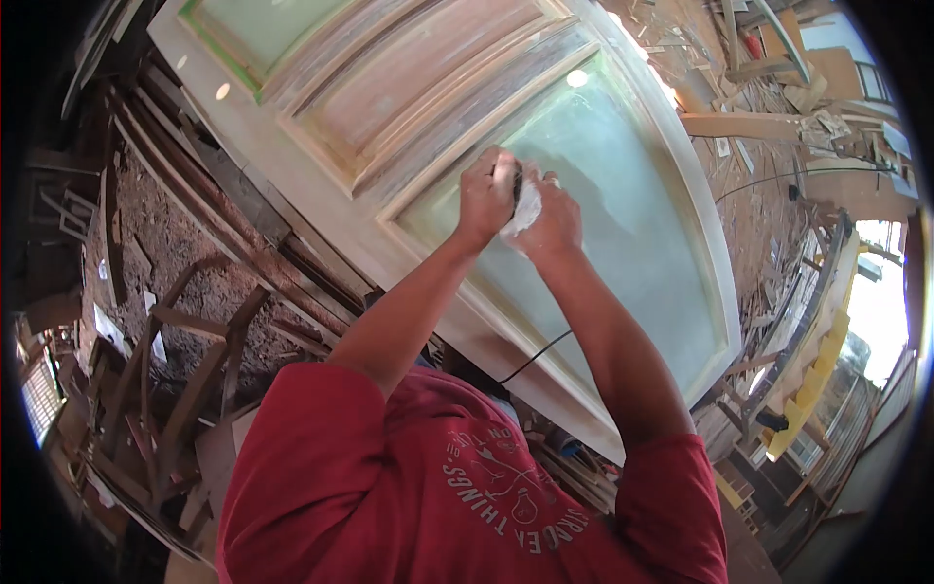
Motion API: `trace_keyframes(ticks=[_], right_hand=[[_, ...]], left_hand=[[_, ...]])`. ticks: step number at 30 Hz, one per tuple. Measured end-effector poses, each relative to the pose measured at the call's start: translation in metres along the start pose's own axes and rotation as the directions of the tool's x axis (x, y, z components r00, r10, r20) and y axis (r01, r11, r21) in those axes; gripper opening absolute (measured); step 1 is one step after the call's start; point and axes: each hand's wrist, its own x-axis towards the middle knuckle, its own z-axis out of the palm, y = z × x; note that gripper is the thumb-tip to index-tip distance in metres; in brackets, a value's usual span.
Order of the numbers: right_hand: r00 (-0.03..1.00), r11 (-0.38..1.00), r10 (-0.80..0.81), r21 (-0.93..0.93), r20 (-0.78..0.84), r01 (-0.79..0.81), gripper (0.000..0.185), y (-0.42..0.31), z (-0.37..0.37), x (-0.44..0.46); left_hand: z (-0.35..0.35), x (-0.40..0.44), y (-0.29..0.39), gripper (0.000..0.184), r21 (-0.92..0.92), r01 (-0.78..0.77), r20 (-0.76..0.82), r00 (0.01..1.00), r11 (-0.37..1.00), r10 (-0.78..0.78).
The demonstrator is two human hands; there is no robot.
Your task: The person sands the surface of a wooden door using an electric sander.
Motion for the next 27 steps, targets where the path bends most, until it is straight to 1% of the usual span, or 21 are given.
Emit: trace_keyframes(ticks=[1,2,3,5,6,8,9,12,13,14,15,16,17,18,19,20,21,22,24,26,27], right_hand=[[0.998,0.998,0.064,0.006,0.020,-0.064,0.075,0.006,-0.005,0.009],[0.996,0.996,0.091,-0.010,-0.002,-0.091,0.072,0.014,-0.007,0.018],[0.993,0.993,0.118,-0.025,-0.025,-0.118,0.069,0.024,-0.006,0.028],[0.985,0.985,0.164,-0.037,-0.055,-0.166,0.062,0.038,-0.018,0.042],[0.981,0.982,0.184,-0.027,-0.056,-0.186,0.063,0.042,-0.026,0.049],[0.972,0.974,0.227,-0.008,-0.057,-0.228,0.065,0.048,-0.041,0.057],[0.970,0.974,0.225,-0.008,-0.094,-0.227,0.071,0.055,-0.040,0.060],[0.954,0.981,0.192,0.018,-0.229,-0.193,0.067,0.076,-0.008,0.069],[0.973,0.980,0.184,0.105,-0.140,-0.170,0.061,0.075,-0.007,0.064],[0.982,0.968,0.179,0.190,-0.066,-0.164,0.055,0.071,-0.004,0.056],[0.975,0.946,0.142,0.314,-0.170,-0.083,0.048,0.072,0.018,0.049],[0.971,0.929,0.147,0.363,-0.187,-0.070,0.050,0.063,0.030,0.040],[0.966,0.914,0.226,0.369,-0.122,-0.167,0.052,0.047,0.032,0.032],[0.927,0.934,0.219,0.339,-0.303,-0.110,0.050,0.040,0.064,0.031],[0.984,0.955,0.054,0.297,-0.168,-0.002,0.042,0.033,0.047,0.025],[0.966,0.950,0.067,0.313,-0.248,0.014,0.033,0.022,0.064,0.026],[0.987,0.958,-0.004,0.281,-0.160,0.049,0.029,0.014,0.060,0.018],[0.994,0.964,0.015,0.266,-0.110,0.015,0.042,-0.001,0.047,0.007],[0.997,0.975,-0.022,0.220,-0.078,0.039,0.062,-0.012,0.047,-0.006],[0.997,0.964,0.047,0.266,-0.068,-0.027,0.076,-0.015,0.046,-0.004],[0.995,0.956,0.073,0.289,-0.061,-0.053,0.083,-0.018,0.048,-0.006]], left_hand=[[0.011,0.011,-0.001,0.032,-0.001,-0.025,0.025,0.999,1.000,0.025],[0.021,0.022,-0.002,0.031,-0.004,-0.049,0.049,0.998,0.999,0.049],[0.033,0.032,-0.004,0.029,-0.060,0.012,0.091,0.996,0.998,-0.007],[0.057,0.050,-0.001,0.029,0.018,0.011,0.110,0.994,1.000,-0.013],[0.067,0.059,0.000,0.030,0.059,0.008,0.116,0.993,0.998,-0.015],[0.081,0.073,0.004,0.029,0.067,0.052,0.146,0.987,0.996,-0.062],[0.087,0.077,0.006,0.029,0.069,0.074,0.167,0.982,0.995,-0.085],[0.083,0.076,0.004,0.028,0.038,-0.069,0.180,0.982,0.997,0.061],[0.078,0.075,-0.021,0.026,0.087,-0.159,0.234,0.963,0.983,0.135],[0.068,0.069,-0.022,0.026,0.035,-0.149,0.249,0.959,0.988,0.136],[0.056,0.064,-0.058,0.028,0.159,-0.234,0.339,0.925,0.959,0.169],[0.038,0.057,-0.070,0.028,0.281,-0.426,0.387,0.870,0.860,0.304],[0.024,0.047,-0.046,0.028,0.165,0.016,0.356,0.932,0.986,-0.074],[0.005,0.046,-0.049,0.030,0.359,-0.220,0.448,0.893,0.907,0.039],[-0.014,0.045,-0.052,0.031,0.497,-0.450,0.530,0.835,0.742,0.151],[-0.022,0.042,-0.036,0.031,0.354,0.070,0.424,0.877,0.933,-0.226],[-0.035,0.040,-0.033,0.034,0.303,-0.114,0.462,0.886,0.946,-0.041],[-0.049,0.038,-0.043,0.034,0.463,-0.429,0.487,0.854,0.776,0.181],[-0.052,0.022,0.029,0.033,0.478,-0.248,0.503,0.864,0.843,-0.031],[-0.052,0.024,0.029,0.032,0.437,-0.181,0.518,0.851,0.881,-0.082],[-0.058,0.023,0.022,0.033,0.458,-0.203,0.522,0.849,0.865,-0.077]])
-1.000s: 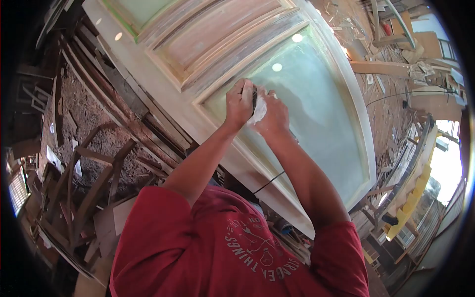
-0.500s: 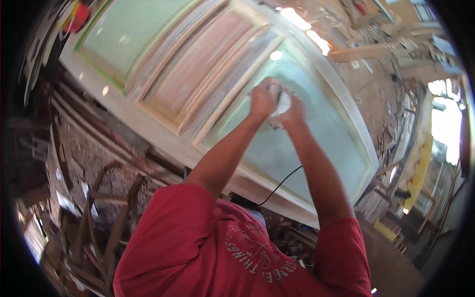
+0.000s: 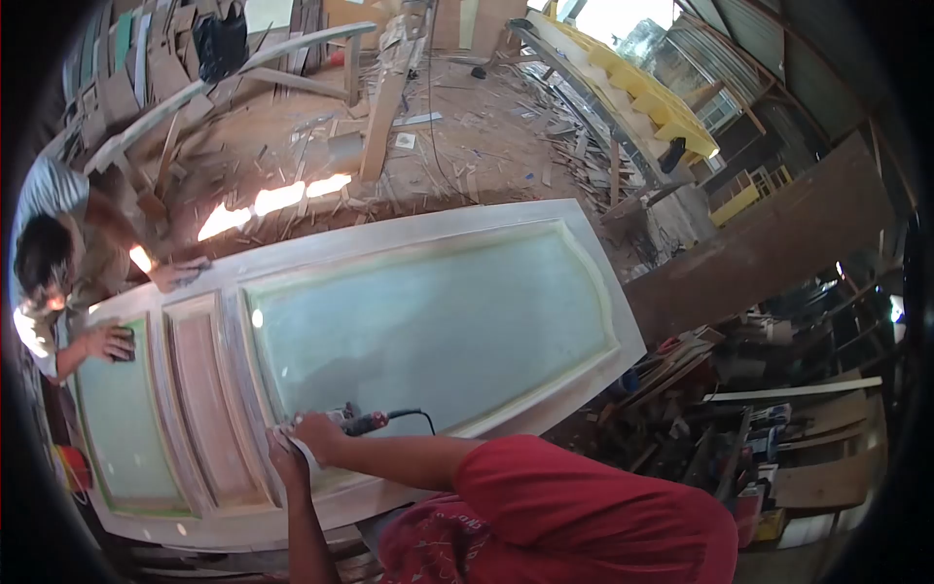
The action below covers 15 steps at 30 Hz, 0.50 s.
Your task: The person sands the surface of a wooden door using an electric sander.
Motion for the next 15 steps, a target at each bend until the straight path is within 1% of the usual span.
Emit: trace_keyframes(ticks=[2,4,5,6,8,9,10,11,12,13,14,15], right_hand=[[1.000,1.000,0.001,0.023,0.009,-0.001,0.091,0.009,-0.001,-0.012],[1.000,0.999,-0.018,0.029,0.017,0.017,0.096,0.026,-0.006,-0.027],[1.000,0.999,-0.022,0.026,-0.018,0.023,0.090,0.038,-0.005,-0.035],[0.998,0.999,-0.028,0.023,-0.054,0.029,0.084,0.051,-0.010,-0.052],[0.994,0.999,-0.015,0.044,-0.108,0.020,0.075,0.078,-0.009,-0.070],[0.992,0.998,0.002,0.061,-0.124,0.006,0.074,0.091,-0.006,-0.079],[0.990,0.997,0.019,0.075,-0.140,-0.008,0.073,0.107,-0.008,-0.092],[0.987,0.996,0.035,0.090,-0.157,-0.021,0.072,0.123,-0.009,-0.106],[0.982,0.989,0.022,0.145,-0.188,0.005,0.069,0.140,-0.017,-0.125],[0.988,0.993,0.032,0.121,-0.149,-0.014,0.069,0.151,-0.029,-0.142],[0.993,0.995,0.045,0.095,-0.112,-0.035,0.070,0.160,-0.042,-0.158],[0.995,0.996,0.063,0.069,-0.076,-0.058,0.070,0.171,-0.054,-0.169]], left_hand=[[0.014,-0.002,-0.020,0.035,0.064,-0.014,0.003,1.000,0.998,0.013],[0.034,-0.012,-0.019,0.037,0.126,-0.086,0.032,0.996,0.988,0.083],[0.044,-0.015,-0.022,0.038,0.156,-0.118,0.050,0.992,0.981,0.112],[0.058,-0.015,-0.032,0.037,0.267,-0.324,0.054,0.946,0.908,0.321],[0.088,-0.025,0.000,0.035,0.026,-0.152,0.046,0.987,0.988,0.151],[0.105,-0.034,0.020,0.035,-0.096,-0.059,0.065,0.996,0.994,0.065],[0.122,-0.040,0.034,0.033,-0.089,-0.048,0.074,0.996,0.995,0.054],[0.135,-0.047,0.047,0.032,-0.049,-0.061,0.123,0.990,0.997,0.067],[0.145,-0.055,0.070,0.031,-0.011,-0.079,0.170,0.982,0.997,0.079],[0.155,-0.056,0.087,0.030,0.027,-0.099,0.215,0.972,0.995,0.091],[0.172,-0.054,0.070,0.029,0.051,-0.080,0.268,0.961,0.995,0.064],[0.184,-0.054,0.067,0.028,0.032,-0.116,0.309,0.946,0.993,0.100]])
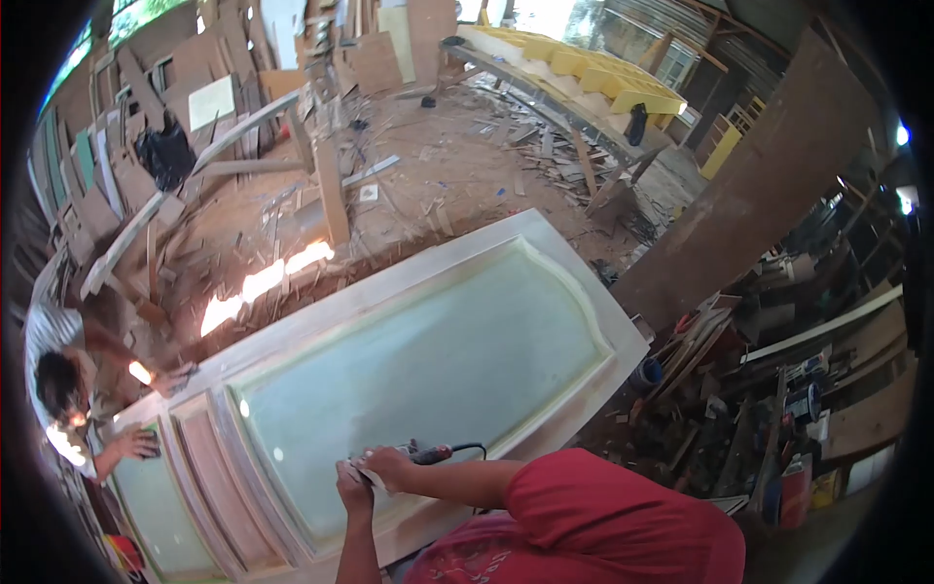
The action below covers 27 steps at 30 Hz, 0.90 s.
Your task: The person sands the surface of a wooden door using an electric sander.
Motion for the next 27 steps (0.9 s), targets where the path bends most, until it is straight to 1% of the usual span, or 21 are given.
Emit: trace_keyframes(ticks=[3,4,6,7,9,10,11,12,14,15,17,18,20,21,23,24,26,27], right_hand=[[0.995,0.996,0.044,0.080,-0.085,-0.037,0.079,0.047,0.018,-0.017],[0.993,0.997,0.027,0.074,-0.112,-0.019,0.082,0.065,0.022,-0.023],[0.986,0.998,-0.001,0.064,-0.165,0.012,0.088,0.089,0.029,-0.033],[0.989,0.999,-0.001,0.039,-0.148,0.007,0.090,0.092,0.025,-0.038],[0.992,1.000,0.026,-0.009,-0.122,-0.027,0.093,0.099,0.010,-0.051],[0.982,0.994,0.105,0.048,-0.155,-0.098,0.094,0.099,0.001,-0.062],[0.969,0.982,0.174,0.108,-0.177,-0.157,0.095,0.095,-0.008,-0.076],[0.953,0.964,0.234,0.176,-0.192,-0.201,0.096,0.086,-0.009,-0.084],[0.937,0.929,0.339,0.187,-0.077,-0.321,0.096,0.072,-0.009,-0.099],[0.923,0.908,0.384,0.184,-0.015,-0.375,0.095,0.062,-0.006,-0.100],[0.948,0.953,0.268,0.193,-0.170,-0.234,0.091,0.055,0.040,-0.082],[0.946,0.968,0.208,0.194,-0.249,-0.162,0.088,0.041,0.051,-0.075],[0.972,0.975,0.165,0.179,-0.169,-0.134,0.078,0.015,0.069,-0.051],[0.982,0.978,0.141,0.171,-0.127,-0.118,0.073,-0.004,0.068,-0.041],[0.984,0.972,0.164,0.180,-0.075,-0.148,0.067,-0.043,0.071,-0.017],[0.984,0.971,0.171,0.180,-0.047,-0.160,0.064,-0.058,0.076,-0.004],[0.995,0.984,0.098,0.155,-0.034,-0.092,0.060,-0.074,0.110,0.034],[0.996,0.987,0.070,0.152,-0.055,-0.061,0.060,-0.081,0.121,0.043]], left_hand=[[0.035,0.013,0.013,0.027,-0.051,-0.122,0.114,0.985,0.991,0.127],[0.048,0.014,0.022,0.028,-0.201,-0.085,0.133,0.985,0.976,0.113],[0.071,0.011,0.034,0.029,-0.475,0.015,0.191,0.978,0.880,0.086],[0.065,0.008,0.047,0.032,-0.151,-0.060,0.253,0.963,0.987,0.098],[0.074,0.002,0.053,0.034,-0.093,-0.151,0.241,0.956,0.984,0.170],[0.077,0.002,0.053,0.035,-0.070,-0.201,0.237,0.948,0.977,0.212],[0.079,0.002,0.054,0.039,0.020,-0.224,0.213,0.953,0.974,0.215],[0.075,0.002,0.048,0.040,0.003,-0.237,0.218,0.948,0.972,0.230],[0.068,-0.001,0.033,0.042,-0.039,-0.242,0.206,0.947,0.970,0.244],[0.056,-0.004,0.028,0.040,0.004,-0.256,0.231,0.941,0.967,0.248],[0.019,-0.012,0.028,0.038,0.091,-0.284,0.276,0.928,0.955,0.249],[0.000,-0.016,0.019,0.035,0.113,-0.323,0.275,0.919,0.940,0.283],[-0.042,-0.014,-0.002,0.032,0.155,-0.407,0.279,0.892,0.900,0.355],[-0.065,-0.012,-0.007,0.035,0.115,-0.399,0.387,0.861,0.910,0.329],[-0.113,-0.008,-0.011,0.048,0.039,-0.366,0.579,0.767,0.930,0.278],[-0.133,-0.010,-0.004,0.056,0.156,-0.403,0.636,0.739,0.902,0.221],[-0.164,-0.011,0.020,0.073,0.364,-0.482,0.723,0.686,0.797,0.084],[-0.172,-0.011,0.024,0.086,0.447,-0.473,0.722,0.692,0.759,0.007]])
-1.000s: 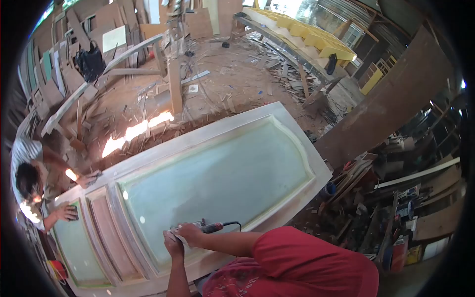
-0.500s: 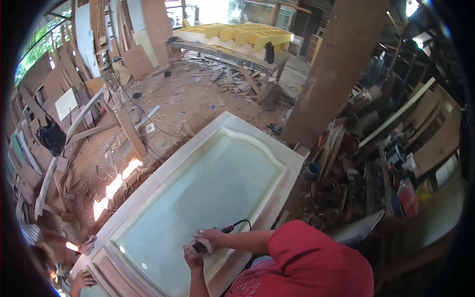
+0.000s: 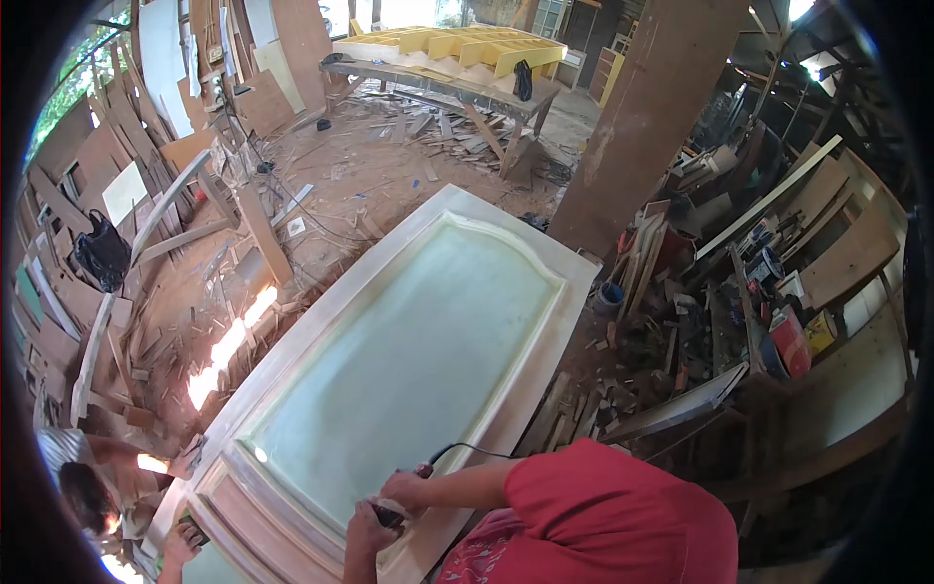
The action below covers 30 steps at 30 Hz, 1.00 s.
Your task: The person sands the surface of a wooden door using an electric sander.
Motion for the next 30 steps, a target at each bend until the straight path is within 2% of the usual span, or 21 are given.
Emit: trace_keyframes(ticks=[3,4,7,10,11,13,16,17,21,25,30], right_hand=[[0.997,0.998,-0.057,0.007,-0.055,0.058,0.056,-0.021,0.015,0.015],[0.997,0.998,-0.053,0.011,-0.047,0.054,0.053,-0.026,0.015,0.020],[0.992,0.996,-0.087,0.011,-0.088,0.089,0.046,-0.034,0.011,0.020],[0.994,0.996,-0.077,0.042,-0.077,0.080,0.041,-0.017,-0.001,0.007],[0.988,0.995,-0.084,0.048,-0.133,0.091,0.042,-0.006,-0.001,0.001],[0.965,0.992,-0.096,0.060,-0.243,0.114,0.042,0.033,0.012,-0.007],[0.955,0.995,-0.061,0.062,-0.289,0.083,0.044,0.099,0.014,-0.033],[0.953,0.996,-0.051,0.055,-0.298,0.070,0.045,0.121,0.013,-0.042],[0.993,1.000,-0.008,-0.023,-0.119,0.005,0.054,0.193,-0.061,-0.095],[0.989,0.997,0.057,-0.037,-0.139,-0.063,0.056,0.254,-0.132,-0.155],[0.993,0.991,0.111,-0.068,-0.040,-0.114,0.053,0.334,-0.199,-0.207]], left_hand=[[0.004,-0.008,-0.028,0.094,0.057,0.012,-0.041,0.999,0.998,-0.009],[0.008,-0.014,-0.033,0.091,0.058,0.017,-0.143,0.990,0.998,-0.008],[0.028,-0.012,-0.045,0.087,0.112,0.176,-0.157,0.975,0.978,-0.157],[0.045,0.000,-0.031,0.086,0.071,0.138,-0.205,0.971,0.988,-0.121],[0.051,0.007,-0.022,0.085,0.068,0.121,-0.229,0.968,0.990,-0.102],[0.064,0.027,0.000,0.084,0.063,0.087,-0.274,0.959,0.994,-0.066],[0.066,0.068,0.065,0.080,0.068,0.105,-0.253,0.964,0.992,-0.085],[0.069,0.084,0.084,0.080,0.077,0.065,-0.252,0.967,0.995,-0.044],[0.067,0.152,0.158,0.078,0.069,-0.019,-0.249,0.968,0.997,0.035],[0.086,0.222,0.219,0.077,0.057,-0.092,-0.231,0.967,0.994,0.103],[0.107,0.298,0.296,0.075,0.026,-0.149,-0.207,0.967,0.989,0.151]])
